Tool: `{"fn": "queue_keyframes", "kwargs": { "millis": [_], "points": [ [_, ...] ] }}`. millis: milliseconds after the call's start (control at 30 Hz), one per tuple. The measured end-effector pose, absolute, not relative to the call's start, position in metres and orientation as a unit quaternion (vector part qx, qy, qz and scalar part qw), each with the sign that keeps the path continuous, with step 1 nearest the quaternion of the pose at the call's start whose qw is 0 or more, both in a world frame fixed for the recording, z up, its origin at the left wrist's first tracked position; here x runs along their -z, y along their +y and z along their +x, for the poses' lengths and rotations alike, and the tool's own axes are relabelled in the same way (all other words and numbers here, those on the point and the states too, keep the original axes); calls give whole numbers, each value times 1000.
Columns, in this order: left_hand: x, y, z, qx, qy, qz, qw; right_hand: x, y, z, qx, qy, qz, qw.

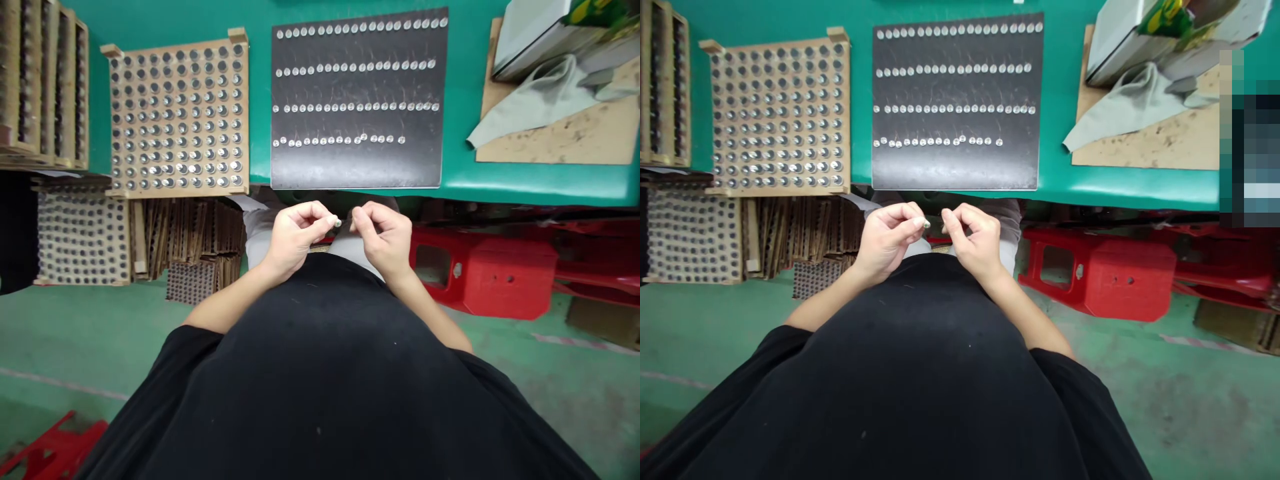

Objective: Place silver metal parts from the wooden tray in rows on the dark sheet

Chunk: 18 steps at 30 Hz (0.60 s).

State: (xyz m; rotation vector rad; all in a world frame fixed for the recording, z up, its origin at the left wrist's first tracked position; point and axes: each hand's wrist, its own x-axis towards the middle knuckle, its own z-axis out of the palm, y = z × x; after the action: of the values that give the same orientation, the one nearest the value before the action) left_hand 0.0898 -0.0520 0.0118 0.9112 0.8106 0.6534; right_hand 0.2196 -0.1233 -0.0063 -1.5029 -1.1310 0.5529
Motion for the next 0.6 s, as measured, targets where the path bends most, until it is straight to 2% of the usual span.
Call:
{"fn": "queue_keyframes", "kwargs": {
  "millis": [100,300,433,533,600],
  "points": [
    [-8,-53,90,-309,373,427,763,7,-124,220,-282,-471,-626,555],
    [-12,-25,74,-309,355,522,712,9,-127,226,-257,-479,-611,575],
    [-22,49,45,-330,414,604,596,17,-133,237,-302,-468,-590,584],
    [-21,116,21,-391,519,603,463,22,-136,238,-325,-462,-591,575],
    [-13,154,11,-401,553,597,421,24,-136,235,-341,-441,-596,578]
  ]
}}
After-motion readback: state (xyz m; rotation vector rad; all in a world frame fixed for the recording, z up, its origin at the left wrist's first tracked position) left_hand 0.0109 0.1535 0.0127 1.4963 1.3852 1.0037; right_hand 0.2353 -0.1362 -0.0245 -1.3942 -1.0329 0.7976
